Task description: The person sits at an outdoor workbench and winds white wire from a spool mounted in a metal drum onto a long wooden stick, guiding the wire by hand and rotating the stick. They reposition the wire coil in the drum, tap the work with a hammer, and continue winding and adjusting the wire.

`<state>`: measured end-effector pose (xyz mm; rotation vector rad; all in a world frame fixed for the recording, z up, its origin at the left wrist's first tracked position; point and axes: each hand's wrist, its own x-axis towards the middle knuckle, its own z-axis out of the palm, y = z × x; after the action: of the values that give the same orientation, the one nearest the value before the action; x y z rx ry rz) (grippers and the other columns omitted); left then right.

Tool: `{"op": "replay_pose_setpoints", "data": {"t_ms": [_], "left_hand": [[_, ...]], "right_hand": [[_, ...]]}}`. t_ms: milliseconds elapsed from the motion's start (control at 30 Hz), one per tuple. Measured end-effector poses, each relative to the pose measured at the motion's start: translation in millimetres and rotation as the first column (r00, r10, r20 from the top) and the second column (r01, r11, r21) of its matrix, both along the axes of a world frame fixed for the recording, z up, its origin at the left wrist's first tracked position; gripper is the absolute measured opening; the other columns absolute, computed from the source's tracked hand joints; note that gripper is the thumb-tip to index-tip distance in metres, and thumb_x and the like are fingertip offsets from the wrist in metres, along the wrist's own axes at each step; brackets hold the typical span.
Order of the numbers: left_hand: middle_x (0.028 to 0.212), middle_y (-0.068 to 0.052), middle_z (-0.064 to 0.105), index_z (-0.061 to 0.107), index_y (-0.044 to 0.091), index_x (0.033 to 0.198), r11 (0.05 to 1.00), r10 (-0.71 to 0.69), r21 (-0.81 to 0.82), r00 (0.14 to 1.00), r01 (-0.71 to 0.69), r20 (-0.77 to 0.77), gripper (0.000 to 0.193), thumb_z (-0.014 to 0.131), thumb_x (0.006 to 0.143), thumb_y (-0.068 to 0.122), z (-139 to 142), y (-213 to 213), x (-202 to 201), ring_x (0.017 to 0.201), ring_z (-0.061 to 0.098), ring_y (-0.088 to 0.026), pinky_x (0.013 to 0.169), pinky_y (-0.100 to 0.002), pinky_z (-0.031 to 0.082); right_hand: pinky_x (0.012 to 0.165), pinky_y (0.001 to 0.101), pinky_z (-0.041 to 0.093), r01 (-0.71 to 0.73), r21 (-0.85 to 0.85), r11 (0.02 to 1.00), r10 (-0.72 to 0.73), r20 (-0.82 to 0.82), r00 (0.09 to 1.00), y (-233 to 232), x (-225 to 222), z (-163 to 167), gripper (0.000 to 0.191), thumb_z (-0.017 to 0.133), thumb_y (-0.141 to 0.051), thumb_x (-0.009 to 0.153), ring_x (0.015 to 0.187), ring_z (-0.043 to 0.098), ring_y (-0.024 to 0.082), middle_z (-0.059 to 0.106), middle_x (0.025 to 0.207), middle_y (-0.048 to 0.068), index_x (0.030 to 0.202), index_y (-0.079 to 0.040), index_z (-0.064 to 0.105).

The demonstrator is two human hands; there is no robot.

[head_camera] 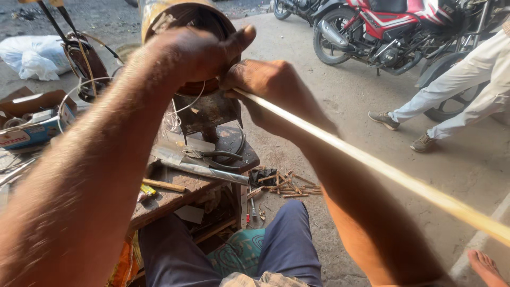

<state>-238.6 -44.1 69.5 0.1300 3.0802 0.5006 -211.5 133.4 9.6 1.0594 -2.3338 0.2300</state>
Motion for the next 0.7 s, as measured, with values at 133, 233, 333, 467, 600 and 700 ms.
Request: {"op": "replay_pose_setpoints", "data": {"t_ms": [133, 233, 333, 467, 600, 700], "left_hand": [[0.144, -0.022, 0.058, 0.059, 0.017, 0.146, 1.0, -0.027, -0.004, 0.999, 0.027, 0.025, 0.098, 0.023, 0.088, 0.088, -5, 0, 4, 0.133, 0.057, -0.036, 0.113, -0.048, 0.042], [0.144, -0.02, 0.06, 0.056, 0.021, 0.148, 0.999, -0.009, 0.033, 0.999, 0.008, 0.03, 0.095, 0.025, 0.087, 0.086, -8, 0, 2, 0.133, 0.059, -0.033, 0.114, -0.047, 0.042], [0.145, -0.02, 0.059, 0.055, 0.019, 0.149, 0.998, -0.018, 0.058, 0.998, 0.015, 0.057, 0.095, 0.029, 0.088, 0.087, -11, 1, 1, 0.134, 0.057, -0.032, 0.114, -0.046, 0.042], [0.149, -0.022, 0.055, 0.051, 0.016, 0.152, 0.996, 0.018, 0.088, 0.996, -0.026, 0.09, 0.098, 0.033, 0.088, 0.088, -11, 5, 2, 0.138, 0.052, -0.033, 0.117, -0.046, 0.039], [0.153, -0.028, 0.043, 0.039, 0.013, 0.156, 0.986, 0.144, 0.075, 0.986, -0.151, 0.088, 0.11, 0.034, 0.082, 0.093, -8, 9, 4, 0.143, 0.044, -0.041, 0.118, -0.05, 0.034], [0.153, -0.028, 0.04, 0.043, 0.013, 0.155, 0.996, 0.069, 0.054, 0.997, -0.07, 0.017, 0.111, 0.029, 0.082, 0.096, -9, 7, 7, 0.144, 0.039, -0.041, 0.117, -0.055, 0.03]], "right_hand": [[0.059, 0.0336, 0.06, -0.295, -0.169, 0.94, 0.264, -0.186, 0.947, -1, 5, -12, 0.004, 0.067, -0.009, 0.104, 0.068, 0.071, 0.022, 0.07, 0.084, 0.009, 0.106, -0.01, 0.069], [0.057, 0.0341, 0.059, -0.288, -0.175, 0.942, 0.241, -0.248, 0.938, -6, 8, -18, 0.004, 0.068, -0.01, 0.102, 0.066, 0.071, 0.022, 0.071, 0.083, 0.008, 0.105, -0.01, 0.069], [0.058, 0.0332, 0.06, -0.289, -0.278, 0.916, 0.224, -0.243, 0.944, -12, 14, -21, 0.005, 0.071, -0.009, 0.102, 0.067, 0.072, 0.021, 0.072, 0.086, 0.009, 0.106, -0.01, 0.07], [0.055, 0.0317, 0.059, -0.275, -0.376, 0.885, 0.213, -0.199, 0.957, -19, 27, -23, 0.01, 0.075, -0.01, 0.098, 0.066, 0.072, 0.021, 0.073, 0.085, 0.009, 0.107, -0.01, 0.071], [0.046, 0.0288, 0.055, 0.086, -0.396, 0.914, 0.037, 0.293, 0.955, -27, 35, -31, 0.005, 0.068, -0.012, 0.101, 0.051, 0.068, 0.019, 0.074, 0.078, 0.006, 0.104, -0.012, 0.071], [0.058, 0.0269, 0.062, -0.239, -0.345, 0.908, 0.142, -0.283, 0.949, -29, 29, -36, 0.013, 0.069, -0.003, 0.092, 0.073, 0.075, 0.02, 0.076, 0.096, 0.01, 0.104, -0.008, 0.07]]}}
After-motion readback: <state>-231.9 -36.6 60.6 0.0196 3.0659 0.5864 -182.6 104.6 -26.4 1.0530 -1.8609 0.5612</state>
